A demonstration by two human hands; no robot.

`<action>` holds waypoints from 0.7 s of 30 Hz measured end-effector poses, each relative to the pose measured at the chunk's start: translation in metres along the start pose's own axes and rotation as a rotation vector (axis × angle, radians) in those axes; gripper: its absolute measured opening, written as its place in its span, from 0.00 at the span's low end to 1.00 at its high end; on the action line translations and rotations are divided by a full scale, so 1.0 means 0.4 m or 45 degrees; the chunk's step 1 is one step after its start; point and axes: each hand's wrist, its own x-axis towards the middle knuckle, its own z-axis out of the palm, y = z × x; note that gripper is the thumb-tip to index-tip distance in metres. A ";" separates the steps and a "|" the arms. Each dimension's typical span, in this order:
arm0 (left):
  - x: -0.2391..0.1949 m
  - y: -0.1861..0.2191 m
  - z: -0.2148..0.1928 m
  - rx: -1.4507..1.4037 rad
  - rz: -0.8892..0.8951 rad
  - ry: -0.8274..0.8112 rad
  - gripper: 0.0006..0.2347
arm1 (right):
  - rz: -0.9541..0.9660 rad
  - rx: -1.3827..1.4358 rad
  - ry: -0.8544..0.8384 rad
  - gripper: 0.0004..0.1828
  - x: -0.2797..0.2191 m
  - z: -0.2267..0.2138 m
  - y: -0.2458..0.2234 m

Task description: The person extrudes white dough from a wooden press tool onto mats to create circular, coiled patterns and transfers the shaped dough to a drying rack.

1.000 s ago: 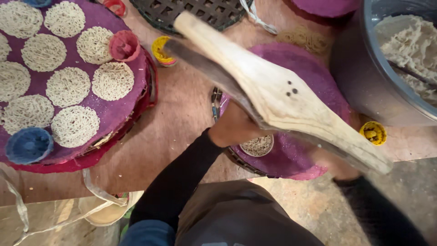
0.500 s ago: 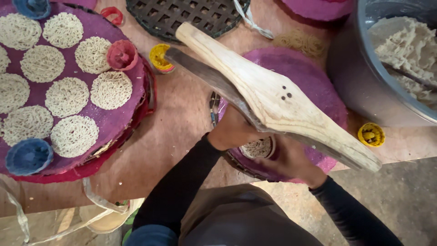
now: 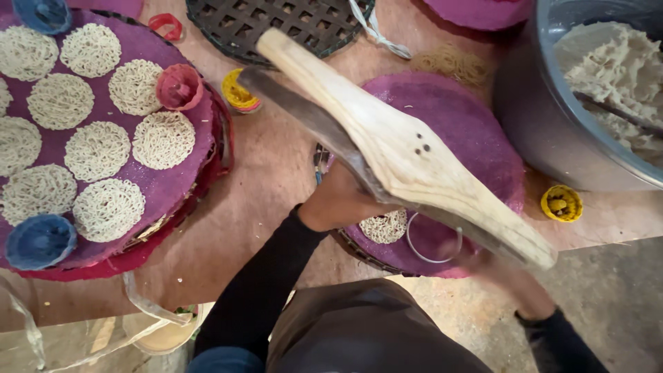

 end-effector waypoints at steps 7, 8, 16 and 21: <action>0.019 0.011 0.070 0.592 -0.555 -0.368 0.19 | 0.074 0.548 -0.562 0.31 -0.044 -0.093 0.063; 0.012 0.007 0.089 0.772 -0.644 -0.393 0.19 | -0.015 0.647 -0.541 0.30 -0.055 -0.072 0.083; -0.235 -0.091 0.210 1.658 0.613 0.081 0.18 | -0.121 0.820 -0.131 0.30 -0.095 -0.091 0.162; -0.317 -0.159 0.198 1.717 0.446 -0.266 0.08 | -0.166 0.833 0.009 0.28 -0.094 -0.111 0.125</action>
